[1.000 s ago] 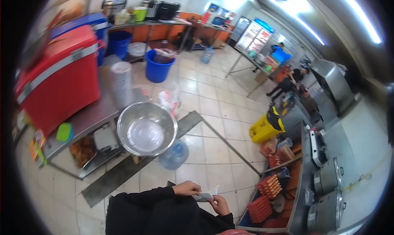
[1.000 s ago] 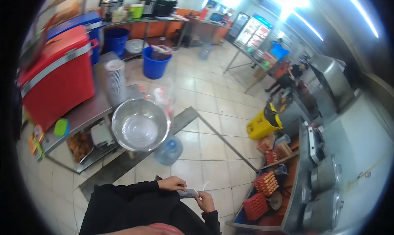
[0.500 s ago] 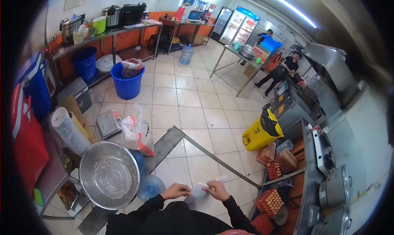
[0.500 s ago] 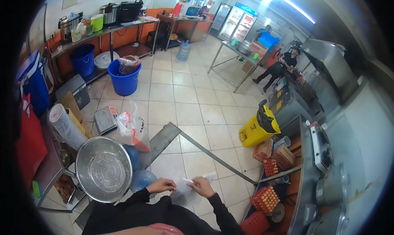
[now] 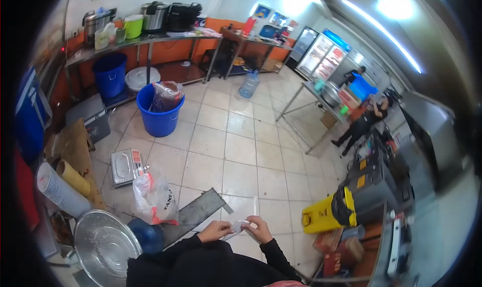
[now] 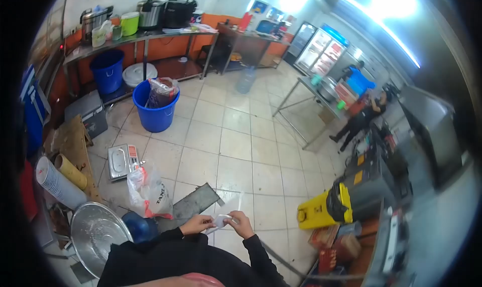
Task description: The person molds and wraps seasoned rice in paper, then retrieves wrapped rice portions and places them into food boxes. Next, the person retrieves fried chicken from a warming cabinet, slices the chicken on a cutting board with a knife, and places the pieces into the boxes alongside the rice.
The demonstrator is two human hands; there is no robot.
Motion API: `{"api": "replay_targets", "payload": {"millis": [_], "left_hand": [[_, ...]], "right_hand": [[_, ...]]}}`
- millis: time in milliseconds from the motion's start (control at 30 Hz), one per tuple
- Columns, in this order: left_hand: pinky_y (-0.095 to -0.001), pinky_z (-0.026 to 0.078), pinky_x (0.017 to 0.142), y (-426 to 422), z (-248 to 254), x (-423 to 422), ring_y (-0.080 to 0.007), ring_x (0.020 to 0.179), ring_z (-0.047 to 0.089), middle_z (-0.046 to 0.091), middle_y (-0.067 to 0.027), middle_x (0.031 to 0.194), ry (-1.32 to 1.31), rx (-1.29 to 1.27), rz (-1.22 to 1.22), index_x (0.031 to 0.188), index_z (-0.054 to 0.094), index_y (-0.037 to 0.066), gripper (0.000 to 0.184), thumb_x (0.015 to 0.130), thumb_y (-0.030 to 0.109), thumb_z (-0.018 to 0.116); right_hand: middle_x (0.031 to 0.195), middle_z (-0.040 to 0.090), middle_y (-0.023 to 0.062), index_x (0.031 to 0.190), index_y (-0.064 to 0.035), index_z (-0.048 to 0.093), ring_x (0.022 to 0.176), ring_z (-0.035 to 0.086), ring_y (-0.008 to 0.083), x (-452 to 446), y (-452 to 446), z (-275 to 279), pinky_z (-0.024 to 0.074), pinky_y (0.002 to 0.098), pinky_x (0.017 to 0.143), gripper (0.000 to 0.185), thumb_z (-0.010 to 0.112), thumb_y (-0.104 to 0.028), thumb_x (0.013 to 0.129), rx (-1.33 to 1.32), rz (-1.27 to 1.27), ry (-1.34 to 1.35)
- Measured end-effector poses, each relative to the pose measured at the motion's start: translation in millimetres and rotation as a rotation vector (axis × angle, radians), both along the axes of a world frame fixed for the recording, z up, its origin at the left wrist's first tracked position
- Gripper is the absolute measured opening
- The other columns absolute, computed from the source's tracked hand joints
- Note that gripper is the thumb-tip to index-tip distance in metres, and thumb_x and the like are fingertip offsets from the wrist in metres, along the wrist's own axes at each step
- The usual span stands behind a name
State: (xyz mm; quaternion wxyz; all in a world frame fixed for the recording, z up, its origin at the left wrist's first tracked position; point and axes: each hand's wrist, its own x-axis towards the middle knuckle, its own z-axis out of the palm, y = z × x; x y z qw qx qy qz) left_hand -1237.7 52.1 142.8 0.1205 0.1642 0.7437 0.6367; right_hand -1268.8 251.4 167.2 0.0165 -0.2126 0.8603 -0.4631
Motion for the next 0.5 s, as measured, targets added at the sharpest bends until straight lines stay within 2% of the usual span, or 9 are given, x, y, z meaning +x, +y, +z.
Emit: {"api": "replay_targets", "payload": {"millis": [33,133,167,233,267,367,400,433,500], "left_hand": [[-0.0261,0.034,0.046,3,1,-22,-0.0102,0.049,0.042,0.05,-0.0074,0.055,-0.011,0.012,0.029,0.077,0.054,0.001,0.026,0.073,0.027,0.057],[-0.0235,0.034,0.046,7,8,-82,-0.0061,0.051,0.042,0.051,-0.0032,0.056,-0.042,0.02,0.152,0.073,0.055,0.002,0.025,0.071,0.027,0.06],[-0.0235,0.034,0.046,9,9,-98,-0.0061,0.051,0.042,0.051,-0.0032,0.056,-0.056,0.019,0.179,0.073,0.055,0.002,0.025,0.071,0.027,0.06],[-0.0244,0.037,0.048,6,8,-132,-0.0091,0.051,0.047,0.052,-0.0078,0.056,-0.062,0.067,0.21,0.074,0.055,0.003,0.023,0.07,0.025,0.06],[-0.0244,0.037,0.048,-1,8,-150,-0.0091,0.051,0.047,0.052,-0.0078,0.056,-0.07,0.054,0.243,0.074,0.055,0.003,0.023,0.07,0.025,0.06],[-0.0263,0.039,0.05,-19,7,-197,-0.0144,0.051,0.05,0.055,-0.0082,0.06,0.033,0.001,0.306,0.073,0.055,0.003,0.02,0.071,0.023,0.058],[-0.0266,0.039,0.05,-28,6,-214,-0.0151,0.053,0.052,0.056,-0.0086,0.061,0.026,-0.016,0.351,0.072,0.056,0.003,0.018,0.072,0.021,0.057],[-0.0261,0.039,0.051,-39,11,-229,-0.0152,0.053,0.053,0.056,-0.0088,0.062,-0.014,0.072,0.38,0.072,0.056,0.003,0.018,0.071,0.022,0.058],[-0.0257,0.039,0.05,-62,32,-258,-0.0146,0.053,0.052,0.055,-0.0084,0.061,-0.113,-0.057,0.465,0.071,0.056,0.003,0.019,0.071,0.022,0.059]], "right_hand": [[0.085,0.055,0.01,0.081,-0.0019,0.056,0.082,0.051,0.0218,-21,-2,6,0.04,0.0307,0.07,0.026,0.067,-0.018,0.064,0.012,0.029,-0.011],[0.072,0.052,0.0091,0.075,-0.0019,0.052,0.07,0.05,0.0194,-77,-14,17,0.0398,0.0287,0.063,0.026,0.066,-0.022,0.066,0.082,-0.316,0.31],[0.072,0.052,0.0091,0.075,-0.0019,0.052,0.07,0.05,0.0194,-93,-17,20,0.0398,0.0287,0.063,0.026,0.066,-0.022,0.066,0.08,-0.289,0.296],[0.065,0.052,0.0081,0.07,-0.0018,0.051,0.063,0.051,0.0175,-124,-25,22,0.0403,0.0275,0.057,0.026,0.063,-0.025,0.069,0.102,-0.323,0.032],[0.059,0.053,0.0072,0.066,-0.0014,0.051,0.055,0.05,0.0149,-143,-26,9,0.0392,0.0256,0.051,0.027,0.058,-0.027,0.073,0.109,-0.181,-0.057],[0.056,0.053,0.0077,0.062,-0.0003,0.05,0.052,0.048,0.012,-209,-57,-6,0.0377,0.0247,0.048,0.032,0.054,-0.029,0.076,-0.006,0.013,-0.263],[0.055,0.051,0.0073,0.063,-0.0003,0.049,0.051,0.047,0.0103,-236,-70,0,0.0364,0.0238,0.047,0.034,0.05,-0.03,0.079,0.132,0.136,-0.195],[0.053,0.049,0.0076,0.063,-0.0002,0.047,0.048,0.044,0.0096,-261,-84,4,0.035,0.0243,0.045,0.035,0.048,-0.031,0.08,0.082,0.254,-0.232],[0.051,0.046,0.0085,0.063,-0.0002,0.045,0.045,0.042,0.0118,-311,-116,19,0.0343,0.0246,0.044,0.033,0.047,-0.028,0.08,0.023,0.469,-0.279]]}}
